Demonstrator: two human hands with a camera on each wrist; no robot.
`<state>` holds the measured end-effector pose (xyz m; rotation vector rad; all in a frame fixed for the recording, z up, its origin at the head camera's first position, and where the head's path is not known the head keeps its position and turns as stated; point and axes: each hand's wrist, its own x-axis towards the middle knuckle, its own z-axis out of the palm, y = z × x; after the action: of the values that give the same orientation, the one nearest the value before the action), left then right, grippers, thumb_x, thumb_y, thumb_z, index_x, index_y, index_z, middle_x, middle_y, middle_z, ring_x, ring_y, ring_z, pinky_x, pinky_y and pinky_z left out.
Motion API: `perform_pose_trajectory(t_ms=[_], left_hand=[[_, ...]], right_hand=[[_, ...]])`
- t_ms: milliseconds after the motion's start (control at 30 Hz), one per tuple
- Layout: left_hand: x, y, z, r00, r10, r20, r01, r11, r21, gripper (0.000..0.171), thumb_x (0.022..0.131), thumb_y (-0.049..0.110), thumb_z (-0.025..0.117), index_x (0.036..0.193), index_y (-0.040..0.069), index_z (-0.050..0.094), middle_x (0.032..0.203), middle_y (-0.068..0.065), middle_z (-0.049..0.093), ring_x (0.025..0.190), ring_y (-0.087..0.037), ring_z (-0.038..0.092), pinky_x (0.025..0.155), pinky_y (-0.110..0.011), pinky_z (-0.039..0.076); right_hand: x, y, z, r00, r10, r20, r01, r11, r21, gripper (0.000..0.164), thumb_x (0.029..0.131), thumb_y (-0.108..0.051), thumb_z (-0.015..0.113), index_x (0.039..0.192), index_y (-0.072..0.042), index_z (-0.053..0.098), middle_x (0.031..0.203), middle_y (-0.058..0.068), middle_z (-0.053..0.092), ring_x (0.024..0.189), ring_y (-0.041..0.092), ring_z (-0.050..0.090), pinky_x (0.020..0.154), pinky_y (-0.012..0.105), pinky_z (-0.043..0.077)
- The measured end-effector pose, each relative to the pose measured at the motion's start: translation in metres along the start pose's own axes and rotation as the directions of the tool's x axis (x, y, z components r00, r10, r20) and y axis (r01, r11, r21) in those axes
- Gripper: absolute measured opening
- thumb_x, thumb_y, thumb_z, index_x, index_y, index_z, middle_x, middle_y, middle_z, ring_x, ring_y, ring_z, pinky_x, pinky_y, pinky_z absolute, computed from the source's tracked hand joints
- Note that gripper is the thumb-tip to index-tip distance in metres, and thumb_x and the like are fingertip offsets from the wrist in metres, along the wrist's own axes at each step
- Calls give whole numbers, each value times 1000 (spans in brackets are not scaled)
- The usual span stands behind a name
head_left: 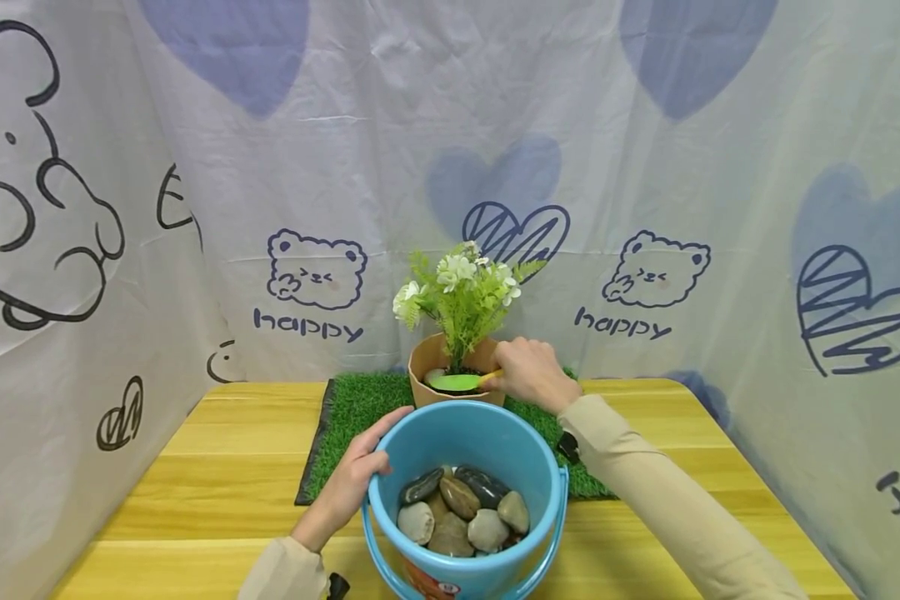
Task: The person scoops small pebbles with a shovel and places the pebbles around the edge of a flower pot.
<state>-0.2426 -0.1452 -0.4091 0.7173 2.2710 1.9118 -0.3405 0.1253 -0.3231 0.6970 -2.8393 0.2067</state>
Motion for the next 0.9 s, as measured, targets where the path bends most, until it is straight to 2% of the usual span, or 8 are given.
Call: perform_pose_trajectory(t_ms=[300, 700, 900], left_hand=[[-1, 0, 0, 1000, -8, -1, 8, 1000, -7, 78, 78, 0, 36, 154, 14, 31, 154, -19, 36, 130, -41, 46, 86, -41, 42], [-1, -1, 2, 1000, -1, -2, 1, 1000, -9, 78, 78, 1, 36, 154, 13, 30, 153, -20, 37, 130, -42, 47, 88, -40, 45], [-1, -1, 2, 1000, -1, -10, 1, 1000, -10, 77, 78, 1, 36, 154, 14, 32, 154, -18, 37, 130, -41, 47, 88, -39, 45]], right_hand=[[2, -2, -2, 1000, 12, 24, -12, 1000, -8, 53, 82, -44, 74, 51, -18, 41, 47, -7, 25, 43, 9, 30, 42, 24, 21], [6, -9, -1, 998, 19, 65, -20, 1000, 22, 52, 81, -45, 76, 49, -20, 43, 46, -7, 29, 45, 10, 34, 44, 26, 25], [7, -9, 0, 997, 12, 70, -15, 999, 39, 55, 81, -44, 76, 48, -20, 38, 47, -7, 25, 44, 9, 28, 44, 25, 21]])
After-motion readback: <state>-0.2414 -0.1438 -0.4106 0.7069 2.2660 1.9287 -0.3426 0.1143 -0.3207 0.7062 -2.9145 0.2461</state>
